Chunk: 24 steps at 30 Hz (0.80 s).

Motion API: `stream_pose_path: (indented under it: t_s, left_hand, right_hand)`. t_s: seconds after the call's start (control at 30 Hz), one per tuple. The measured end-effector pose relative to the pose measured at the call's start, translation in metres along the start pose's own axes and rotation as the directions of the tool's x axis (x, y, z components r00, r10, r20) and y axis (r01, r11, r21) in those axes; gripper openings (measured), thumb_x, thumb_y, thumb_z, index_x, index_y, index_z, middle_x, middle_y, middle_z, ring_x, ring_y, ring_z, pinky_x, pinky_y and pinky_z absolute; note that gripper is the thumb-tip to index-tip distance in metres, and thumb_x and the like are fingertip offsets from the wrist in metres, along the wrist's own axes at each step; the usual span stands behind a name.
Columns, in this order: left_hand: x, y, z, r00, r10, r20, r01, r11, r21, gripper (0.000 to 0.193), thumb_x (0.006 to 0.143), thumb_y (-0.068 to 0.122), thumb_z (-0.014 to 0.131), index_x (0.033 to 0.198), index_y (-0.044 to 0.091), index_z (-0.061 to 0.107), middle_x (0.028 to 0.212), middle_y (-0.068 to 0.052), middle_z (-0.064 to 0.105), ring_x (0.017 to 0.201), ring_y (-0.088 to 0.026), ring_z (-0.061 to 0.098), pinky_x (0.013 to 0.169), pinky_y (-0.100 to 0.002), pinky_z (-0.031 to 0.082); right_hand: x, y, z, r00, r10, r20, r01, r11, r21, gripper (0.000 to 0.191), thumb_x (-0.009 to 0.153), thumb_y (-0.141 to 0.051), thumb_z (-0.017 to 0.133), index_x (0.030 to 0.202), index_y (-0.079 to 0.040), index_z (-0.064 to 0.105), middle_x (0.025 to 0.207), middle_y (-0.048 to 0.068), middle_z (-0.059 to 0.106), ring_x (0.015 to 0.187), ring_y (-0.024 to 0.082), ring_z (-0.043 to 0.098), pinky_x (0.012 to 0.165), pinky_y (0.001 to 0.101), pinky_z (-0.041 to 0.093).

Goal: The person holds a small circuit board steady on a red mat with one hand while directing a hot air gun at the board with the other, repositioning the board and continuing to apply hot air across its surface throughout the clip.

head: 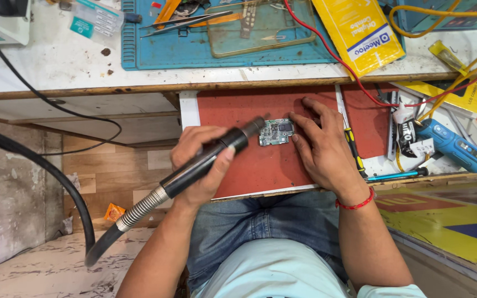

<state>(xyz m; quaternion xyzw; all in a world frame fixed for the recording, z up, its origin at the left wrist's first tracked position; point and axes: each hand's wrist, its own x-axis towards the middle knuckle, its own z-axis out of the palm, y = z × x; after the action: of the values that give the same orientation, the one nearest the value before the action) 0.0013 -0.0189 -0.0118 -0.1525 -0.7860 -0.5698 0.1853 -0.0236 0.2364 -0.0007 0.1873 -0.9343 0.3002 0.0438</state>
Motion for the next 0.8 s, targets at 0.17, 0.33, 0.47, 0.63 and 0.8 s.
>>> stream_pose_path:
  t_s: [0.17, 0.33, 0.47, 0.63, 0.8]
  left_hand:
    - [0.0, 0.002, 0.0, 0.996, 0.027, 0.082, -0.026, 1.0, -0.011, 0.031, 0.088, 0.027, 0.08, 0.108, 0.005, 0.071, 0.102, -0.01, 0.075, 0.097, -0.024, 0.07, 0.091, -0.036, 0.056]
    - [-0.004, 0.001, 0.0, 0.99, 0.078, 0.113, -0.078, 0.997, -0.004, 0.032, 0.086, 0.027, 0.08, 0.107, 0.005, 0.071, 0.101, -0.01, 0.075, 0.096, -0.025, 0.069, 0.092, -0.037, 0.056]
    - [-0.003, -0.006, 0.003, 0.999, -0.038, 0.01, 0.038, 0.999, -0.007, 0.031, 0.088, 0.031, 0.079, 0.107, 0.007, 0.072, 0.101, -0.008, 0.075, 0.094, -0.021, 0.072, 0.089, -0.035, 0.058]
    - [-0.004, -0.004, 0.003, 0.991, 0.083, 0.104, -0.085, 0.996, 0.013, 0.032, 0.088, 0.03, 0.079, 0.107, 0.006, 0.071, 0.1, -0.008, 0.075, 0.097, -0.022, 0.069, 0.092, -0.037, 0.056]
    - [-0.002, 0.002, -0.001, 0.993, 0.038, 0.111, -0.039, 0.999, 0.006, 0.033, 0.087, 0.029, 0.08, 0.108, 0.005, 0.071, 0.103, -0.01, 0.075, 0.099, -0.024, 0.069, 0.091, -0.037, 0.056]
  right_hand:
    - [-0.001, 0.0, 0.0, 1.0, -0.006, 0.01, 0.006, 1.0, 0.001, 0.041, 0.091, -0.009, 0.07, 0.132, -0.008, 0.066, 0.146, 0.021, 0.049, 0.127, 0.042, 0.048, 0.106, 0.046, 0.046]
    - [-0.001, 0.0, -0.001, 1.0, -0.011, 0.021, 0.012, 1.0, -0.008, 0.04, 0.092, -0.01, 0.07, 0.131, -0.007, 0.066, 0.146, 0.02, 0.05, 0.128, 0.041, 0.049, 0.106, 0.0467, 0.046]
    - [0.0, -0.001, -0.001, 1.0, -0.004, 0.023, 0.004, 1.0, 0.0, 0.039, 0.092, -0.011, 0.07, 0.131, -0.007, 0.066, 0.146, 0.021, 0.05, 0.128, 0.042, 0.048, 0.106, 0.0469, 0.046]
    - [-0.001, -0.002, -0.001, 0.999, 0.006, 0.031, -0.005, 1.0, -0.003, 0.039, 0.093, -0.011, 0.07, 0.132, -0.008, 0.066, 0.147, 0.022, 0.049, 0.128, 0.041, 0.048, 0.106, 0.0472, 0.046]
    - [-0.002, -0.001, -0.002, 0.999, 0.012, 0.035, -0.012, 1.0, -0.005, 0.041, 0.091, -0.011, 0.07, 0.132, -0.008, 0.066, 0.146, 0.021, 0.049, 0.129, 0.042, 0.048, 0.106, 0.0468, 0.046]
